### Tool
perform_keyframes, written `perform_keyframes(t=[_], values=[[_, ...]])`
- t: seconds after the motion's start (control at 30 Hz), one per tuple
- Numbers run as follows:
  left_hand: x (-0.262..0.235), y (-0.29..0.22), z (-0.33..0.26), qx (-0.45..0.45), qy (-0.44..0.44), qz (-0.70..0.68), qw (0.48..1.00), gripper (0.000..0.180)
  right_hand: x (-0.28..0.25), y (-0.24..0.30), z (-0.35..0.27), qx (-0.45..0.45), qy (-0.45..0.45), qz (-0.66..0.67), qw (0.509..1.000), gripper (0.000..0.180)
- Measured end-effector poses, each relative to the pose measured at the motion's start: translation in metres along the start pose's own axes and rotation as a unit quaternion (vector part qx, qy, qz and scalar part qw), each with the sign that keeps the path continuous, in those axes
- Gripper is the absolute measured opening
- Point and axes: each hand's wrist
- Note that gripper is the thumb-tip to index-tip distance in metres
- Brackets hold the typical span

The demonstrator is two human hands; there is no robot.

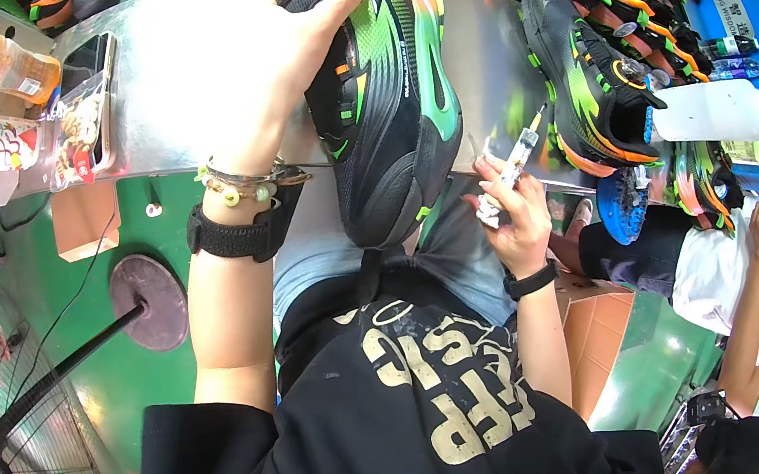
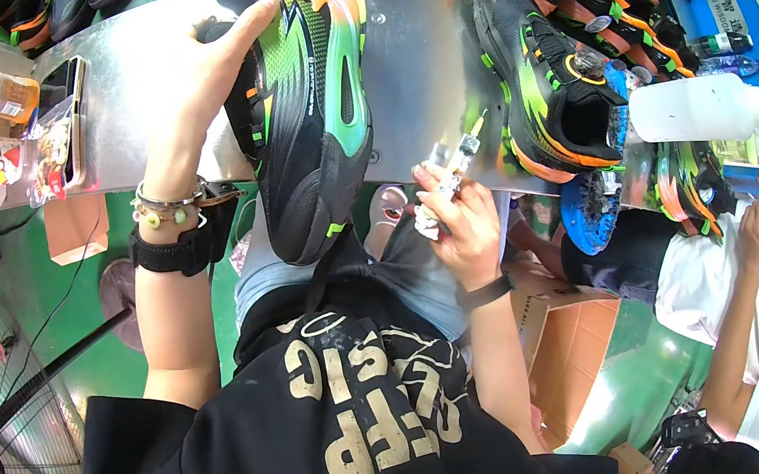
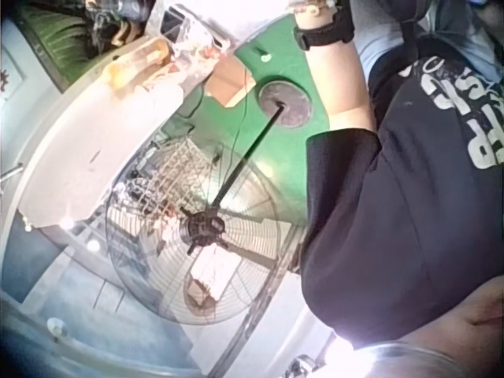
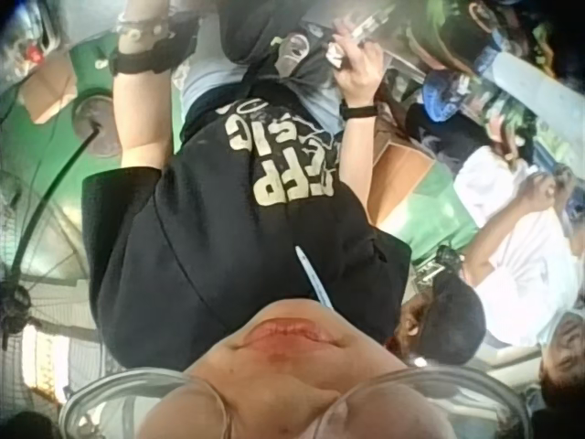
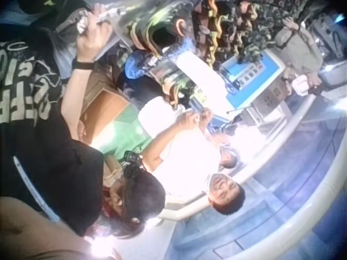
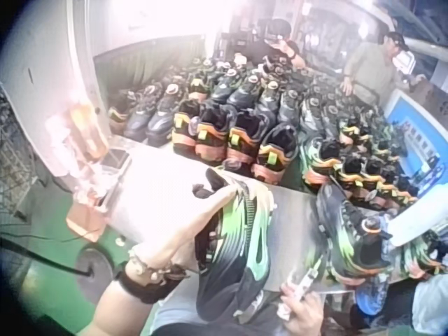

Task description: Applying glue from a syringe into the gaps of shoe soles during manufacturing.

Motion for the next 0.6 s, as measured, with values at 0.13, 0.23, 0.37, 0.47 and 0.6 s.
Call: perform_keyframes(t=[0.13, 0.23, 0.37, 0.47, 0.6], values=[[0.002, 0.0, -0.001, -0.019, 0.017, -0.05, 0.998, 0.041, -0.001, -0.002, 0.001, 0.004, -0.003, -0.002, 1.0, 0.044], [0.003, -0.002, 0.0, -0.031, 0.028, -0.083, 0.996, 0.041, -0.002, -0.004, 0.002, 0.008, 0.0, 0.001, 1.0, 0.043], [0.008, -0.018, -0.002, -0.01, 0.039, -0.021, 0.999, 0.041, -0.007, -0.008, -0.005, 0.021, -0.006, 0.003, 1.0, 0.042], [0.017, 0.006, 0.003, 0.018, 0.043, -0.083, 0.995, 0.043, -0.005, -0.001, -0.002, 0.014, -0.014, -0.032, 0.999, 0.037], [0.002, 0.021, 0.012, -0.116, 0.062, -0.005, 0.991, 0.048, 0.002, -0.002, -0.007, 0.01, -0.017, 0.011, 1.0, 0.043]])
Point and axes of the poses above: each hand's wrist, its own z-axis towards the middle knuckle, its own x-axis out of the palm, y = z × x, and after that the axes turned 5 degrees about -x, right-handed
